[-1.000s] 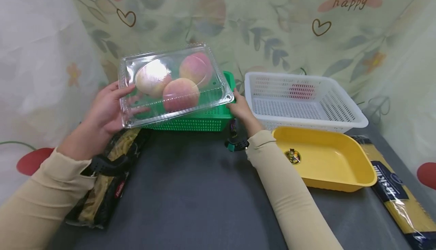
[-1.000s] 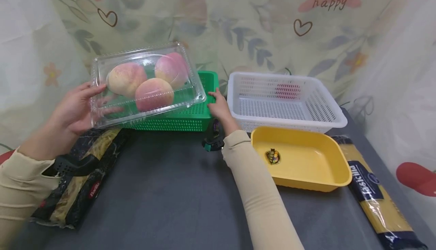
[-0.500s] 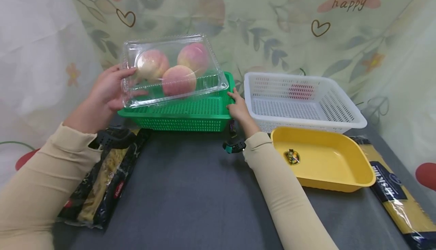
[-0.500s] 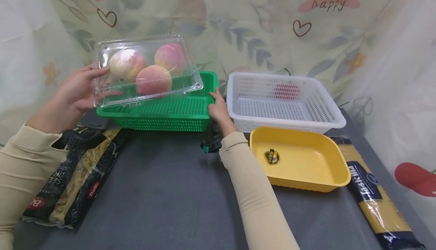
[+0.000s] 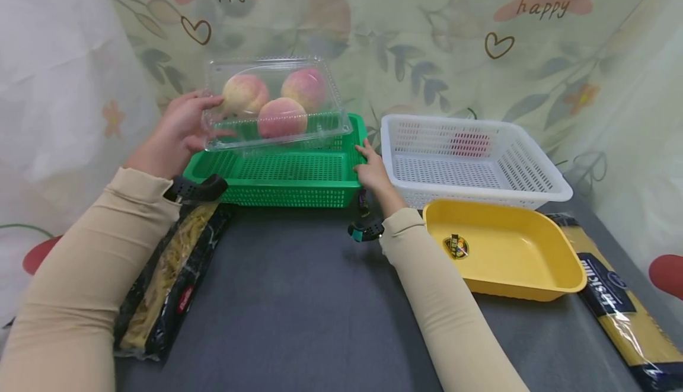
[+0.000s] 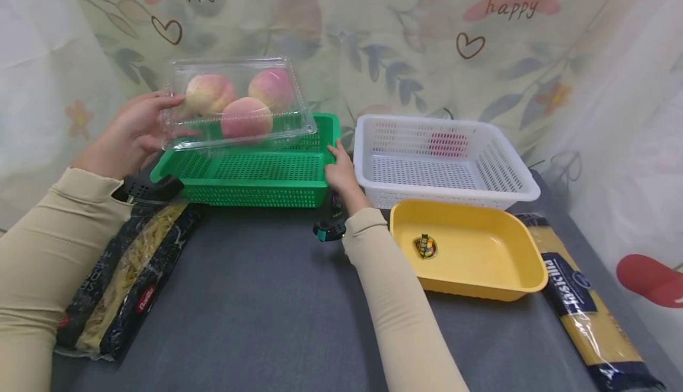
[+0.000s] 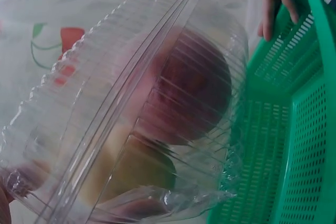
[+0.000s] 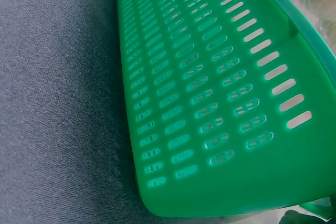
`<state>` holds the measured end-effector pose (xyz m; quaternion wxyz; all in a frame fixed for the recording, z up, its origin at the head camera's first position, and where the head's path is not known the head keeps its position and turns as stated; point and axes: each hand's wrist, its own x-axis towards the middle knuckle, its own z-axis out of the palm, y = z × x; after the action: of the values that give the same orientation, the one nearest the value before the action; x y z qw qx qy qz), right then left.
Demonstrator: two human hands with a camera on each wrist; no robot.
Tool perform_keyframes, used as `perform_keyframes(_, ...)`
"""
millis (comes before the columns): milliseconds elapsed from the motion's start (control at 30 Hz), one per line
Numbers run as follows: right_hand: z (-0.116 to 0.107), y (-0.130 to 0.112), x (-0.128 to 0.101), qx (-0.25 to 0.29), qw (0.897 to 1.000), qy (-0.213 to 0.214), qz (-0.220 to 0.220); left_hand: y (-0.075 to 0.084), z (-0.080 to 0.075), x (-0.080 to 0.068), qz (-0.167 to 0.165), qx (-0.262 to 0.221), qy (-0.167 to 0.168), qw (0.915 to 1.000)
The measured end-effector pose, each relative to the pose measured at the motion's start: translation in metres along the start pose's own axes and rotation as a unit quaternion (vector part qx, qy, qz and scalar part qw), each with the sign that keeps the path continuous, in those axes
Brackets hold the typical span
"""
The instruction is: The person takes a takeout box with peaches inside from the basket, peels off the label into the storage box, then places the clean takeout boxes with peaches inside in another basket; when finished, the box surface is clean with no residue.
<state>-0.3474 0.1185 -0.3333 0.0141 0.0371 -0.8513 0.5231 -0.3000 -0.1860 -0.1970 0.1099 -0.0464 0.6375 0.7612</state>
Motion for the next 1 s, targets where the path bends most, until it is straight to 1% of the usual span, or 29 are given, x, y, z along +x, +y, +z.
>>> perform_keyframes(167, 0.000, 0.001, 0.000, -0.002, 1.000, 0.002, -0.003, 0.002, -0.002, 0.023, 0.002, -0.067, -0.010, 0.9977)
perform_keyframes(267, 0.000, 0.001, 0.000, 0.000, 1.000, 0.002, 0.000, 0.002, -0.004, 0.034, -0.014, -0.087, -0.022, 0.9959)
perform_keyframes(400, 0.001, 0.002, 0.000, 0.004, 1.000, 0.003, 0.003, 0.001, -0.003, 0.046, -0.032, -0.076, -0.026, 0.9962)
perform_keyframes(633, 0.001, 0.002, 0.001, 0.001, 1.000, 0.005, 0.000, -0.002, 0.001, 0.064, -0.036, -0.042, -0.015, 0.9984)
perform_keyframes(767, 0.001, 0.002, 0.001, 0.001, 1.000, 0.000, 0.001, -0.005, 0.002, 0.072, -0.046, -0.034, -0.014, 0.9982)
perform_keyframes(1000, 0.000, 0.003, 0.002, 0.003, 1.000, 0.001, -0.008, -0.010, 0.004, 0.083, -0.075, -0.020, -0.018, 0.9968)
